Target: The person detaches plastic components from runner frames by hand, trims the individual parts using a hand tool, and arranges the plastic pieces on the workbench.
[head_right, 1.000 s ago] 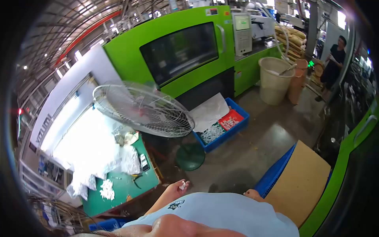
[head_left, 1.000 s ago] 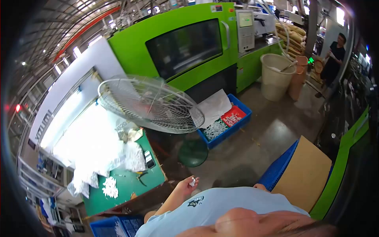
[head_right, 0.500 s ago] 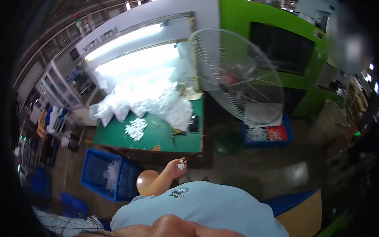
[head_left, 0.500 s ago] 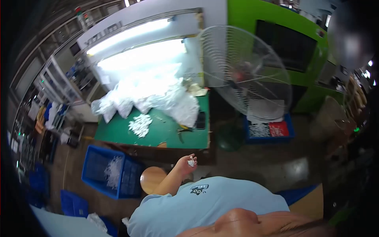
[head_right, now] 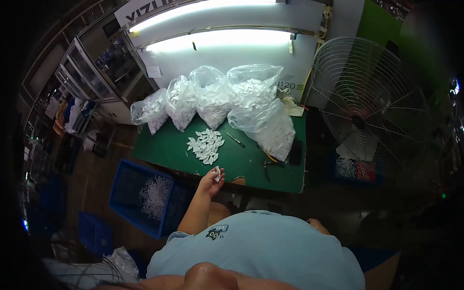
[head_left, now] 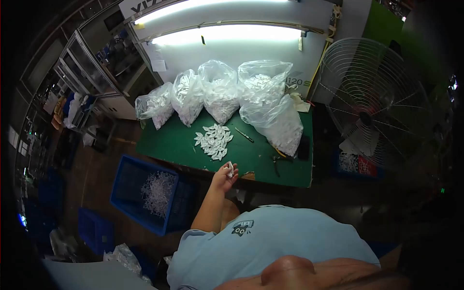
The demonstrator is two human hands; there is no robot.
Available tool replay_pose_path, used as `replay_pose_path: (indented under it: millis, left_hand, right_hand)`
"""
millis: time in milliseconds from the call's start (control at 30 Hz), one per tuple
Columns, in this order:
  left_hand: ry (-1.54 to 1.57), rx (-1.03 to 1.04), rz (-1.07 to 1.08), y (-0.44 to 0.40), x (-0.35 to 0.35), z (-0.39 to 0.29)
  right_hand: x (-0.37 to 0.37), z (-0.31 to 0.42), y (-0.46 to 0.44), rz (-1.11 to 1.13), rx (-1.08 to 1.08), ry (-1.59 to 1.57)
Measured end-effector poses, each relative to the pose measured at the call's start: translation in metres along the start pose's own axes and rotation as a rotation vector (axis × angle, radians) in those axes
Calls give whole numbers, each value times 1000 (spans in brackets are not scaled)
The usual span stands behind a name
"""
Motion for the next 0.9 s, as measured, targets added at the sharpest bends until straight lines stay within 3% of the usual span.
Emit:
replay_pose_path:
  millis: [267, 467, 533, 667, 833, 900]
  left_hand:
    - [72, -99, -148, -18, -10, -37]
    - [-3, -69, -83, -53, -6, -70]
    - [-111, 5, -215, -73, 17, -103]
    - [-182, 186, -232, -146, 47, -196]
    - [-229, 216, -192, -246, 59, -303]
    - [-76, 220, -304, -271, 77, -333]
  right_hand:
    - [-28, 108, 3, 1, 2, 115]
    - [-34, 49, -58, 59, 64, 112]
    - [-34, 39, -65, 26, 103, 88]
    - [-35, 23, -66, -26, 183, 38]
    - [-22, 11, -51, -108, 286, -17]
    - [-13, 23, -34, -164, 331, -24]
Point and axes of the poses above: each hand's wrist, its own y-axis away from the middle knuckle, its own x-axis out of the palm, z = x × y, the point moved 2 cm from there along -y, towards the middle knuckle, and after that the axes turned 14 degrees about -y, right-handed, at the moved point
